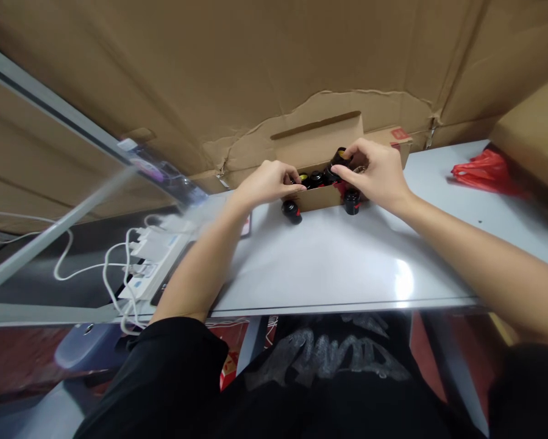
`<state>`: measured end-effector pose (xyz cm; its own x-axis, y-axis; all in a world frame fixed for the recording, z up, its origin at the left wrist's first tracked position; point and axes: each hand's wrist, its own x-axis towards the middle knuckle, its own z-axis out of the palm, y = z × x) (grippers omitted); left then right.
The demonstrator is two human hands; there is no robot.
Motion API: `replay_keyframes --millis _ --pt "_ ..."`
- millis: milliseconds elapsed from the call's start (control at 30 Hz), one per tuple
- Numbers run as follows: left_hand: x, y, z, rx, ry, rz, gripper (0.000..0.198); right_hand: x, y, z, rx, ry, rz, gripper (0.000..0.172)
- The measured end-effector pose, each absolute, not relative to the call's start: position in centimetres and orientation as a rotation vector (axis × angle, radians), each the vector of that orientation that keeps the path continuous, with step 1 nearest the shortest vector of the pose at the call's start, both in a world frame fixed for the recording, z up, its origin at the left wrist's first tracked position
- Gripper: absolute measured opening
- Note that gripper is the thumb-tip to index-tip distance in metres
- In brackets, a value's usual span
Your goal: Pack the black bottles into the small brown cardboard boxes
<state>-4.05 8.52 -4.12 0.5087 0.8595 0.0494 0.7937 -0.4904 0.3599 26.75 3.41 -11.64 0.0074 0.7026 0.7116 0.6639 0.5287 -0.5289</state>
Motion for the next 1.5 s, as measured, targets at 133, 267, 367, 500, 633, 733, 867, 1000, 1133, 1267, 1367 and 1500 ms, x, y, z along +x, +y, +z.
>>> replay_keyframes --millis 133,267,367,500,633,733,867,1000,1133,1267,1367,1500 --pt "-4.5 8.3 -3.7 2.452 1.409 0.343 0.010 27.0 3.5 -11.6 -1.097 -1.603 0.184 0.046" --pt "-4.9 8.3 -3.3 2.443 1.381 0.465 0.013 27.5 3.7 -11.8 -1.013 -1.609 0.307 0.066" --pt "-5.4 7.9 -2.3 2.453 1.319 0.605 0.017 27.8 3.8 -11.9 -0.972 -1.647 0.340 0.066" --pt "-6.3 5.7 0.0 2.509 1.180 0.724 0.023 28.0 3.9 -12.0 -0.889 -1.639 0.419 0.058" --pt "-6.2 3.1 1.1 2.649 0.997 0.388 0.019 27.9 4.2 -12.0 -0.842 -1.572 0.461 0.071" --pt "-4.8 1.8 0.0 2.759 0.886 0.046 0.020 27.5 4.2 -11.8 -0.840 -1.563 0.492 0.080" --pt "-2.6 1.1 -1.7 2.820 0.987 -0.226 0.024 27.0 3.5 -11.7 -0.828 -1.590 0.562 0.079" --pt "-2.6 1.3 -2.2 2.863 1.096 -0.272 0.027 26.7 2.9 -11.7 -0.822 -1.574 0.599 0.077" --pt "-3.6 2.5 -2.3 2.887 1.014 -0.059 0.021 26.8 3.1 -11.8 -0.825 -1.545 0.573 0.082" --pt "-3.4 3.9 -3.1 2.652 1.031 0.567 0.034 26.6 2.9 -11.6 -0.870 -1.574 0.529 0.083" --pt "-2.5 4.6 -4.2 2.422 1.046 0.793 0.051 25.8 2.1 -11.8 -0.923 -1.679 0.535 0.084" --pt "-2.0 4.6 -5.0 2.354 0.973 0.757 0.049 25.0 1.3 -12.5 -0.904 -1.803 0.551 0.085"
